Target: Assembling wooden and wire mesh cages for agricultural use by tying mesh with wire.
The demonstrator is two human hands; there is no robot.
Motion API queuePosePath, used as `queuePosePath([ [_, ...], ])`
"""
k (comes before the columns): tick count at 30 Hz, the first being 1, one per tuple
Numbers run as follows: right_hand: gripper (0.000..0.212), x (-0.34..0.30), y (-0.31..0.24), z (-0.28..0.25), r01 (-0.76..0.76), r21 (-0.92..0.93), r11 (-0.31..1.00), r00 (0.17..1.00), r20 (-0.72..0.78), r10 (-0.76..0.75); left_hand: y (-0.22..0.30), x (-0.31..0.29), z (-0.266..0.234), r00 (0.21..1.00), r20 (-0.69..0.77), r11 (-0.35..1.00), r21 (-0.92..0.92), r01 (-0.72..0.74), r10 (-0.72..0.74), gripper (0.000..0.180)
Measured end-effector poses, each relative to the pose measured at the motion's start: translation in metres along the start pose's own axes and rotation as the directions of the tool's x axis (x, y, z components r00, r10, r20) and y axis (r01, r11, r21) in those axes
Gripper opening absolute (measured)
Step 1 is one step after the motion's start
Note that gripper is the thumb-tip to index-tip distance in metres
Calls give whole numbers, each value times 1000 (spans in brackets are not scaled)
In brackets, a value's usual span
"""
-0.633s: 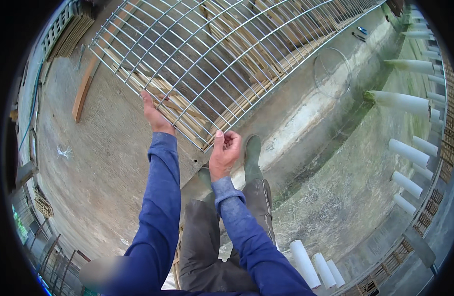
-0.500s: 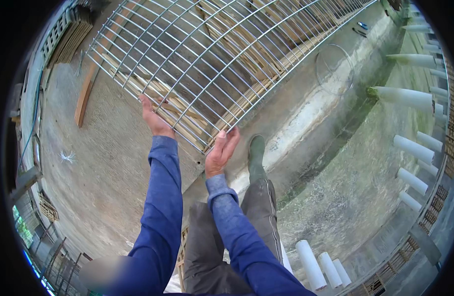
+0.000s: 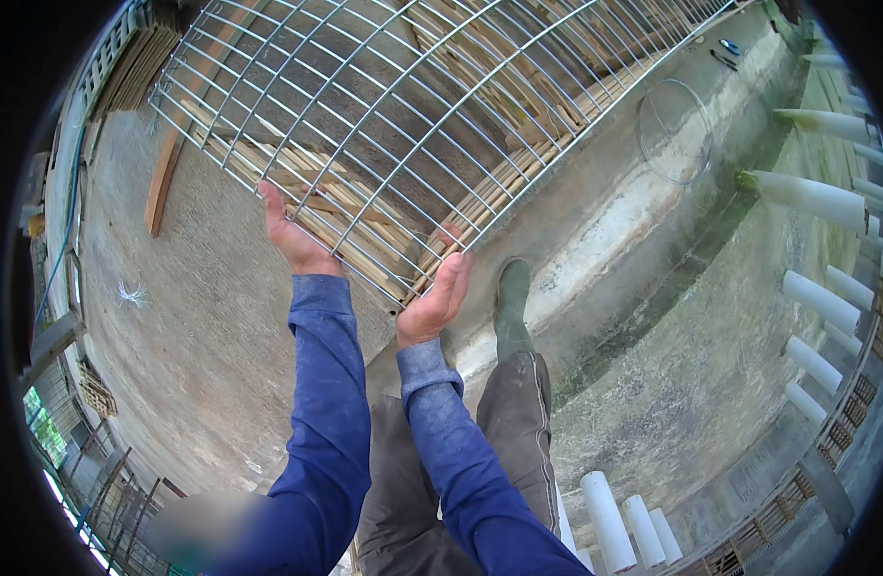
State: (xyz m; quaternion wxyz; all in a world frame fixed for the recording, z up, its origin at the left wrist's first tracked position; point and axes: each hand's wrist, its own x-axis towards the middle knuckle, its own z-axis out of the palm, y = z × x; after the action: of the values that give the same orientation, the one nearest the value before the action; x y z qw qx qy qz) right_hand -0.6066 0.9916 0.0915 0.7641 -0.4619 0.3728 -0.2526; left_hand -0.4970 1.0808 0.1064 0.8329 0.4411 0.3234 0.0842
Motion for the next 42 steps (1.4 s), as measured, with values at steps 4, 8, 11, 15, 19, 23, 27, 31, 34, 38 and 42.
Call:
queuePosePath([
  [4, 39, 7, -6, 2, 26, -1, 1000, 1000, -7, -26, -1, 3, 0, 999, 19, 999, 14, -42, 42, 54],
  [8, 38, 3, -29, 4, 75, -214, 974, 997, 17, -74, -12, 26, -24, 995, 98, 999, -48, 26, -21, 58],
  [11, 36, 1, -15, -4, 81, -263, 962, 996, -14, -87, -2, -6, 3, 991, 100, 995, -26, 95, -92, 62],
  [15, 42, 44, -44, -45, 225, -558, 799, 974, 151, -169, -10, 0, 1, 989, 96, 994, 12, 109, -109, 64],
  [19, 44, 198, -153, -41, 415, -594, 689, 909, 240, -340, 20, 14, -19, 994, -6, 982, 152, 113, -114, 69],
  [23, 42, 410, -278, 21, 685, -691, 230, 668, 470, -577, 9, 1, -13, 999, -32, 914, 404, 41, -31, 70],
  [27, 43, 537, -316, 99, 710, -688, 152, 696, 650, -306, 2, 16, -32, 978, -45, 801, 581, -142, 206, 73],
  [31, 43, 557, -307, 112, 707, -707, 9, 705, 704, -81, 17, 5, -23, 974, -217, 885, 464, 42, 68, 78],
  [34, 47, 572, -307, 115, 780, -615, 117, 622, 743, -246, 27, 5, -18, 939, -311, 836, 546, 50, 146, 80],
  [38, 46, 607, -310, 81, 806, -562, 188, 581, 686, -439, -17, 1, 18, 914, -402, 869, 469, 158, 50, 76],
  [42, 38, 607, -313, 91, 829, -492, 265, 556, 675, -485, -19, -5, 20, 907, -412, 806, 565, 178, 88, 73],
])
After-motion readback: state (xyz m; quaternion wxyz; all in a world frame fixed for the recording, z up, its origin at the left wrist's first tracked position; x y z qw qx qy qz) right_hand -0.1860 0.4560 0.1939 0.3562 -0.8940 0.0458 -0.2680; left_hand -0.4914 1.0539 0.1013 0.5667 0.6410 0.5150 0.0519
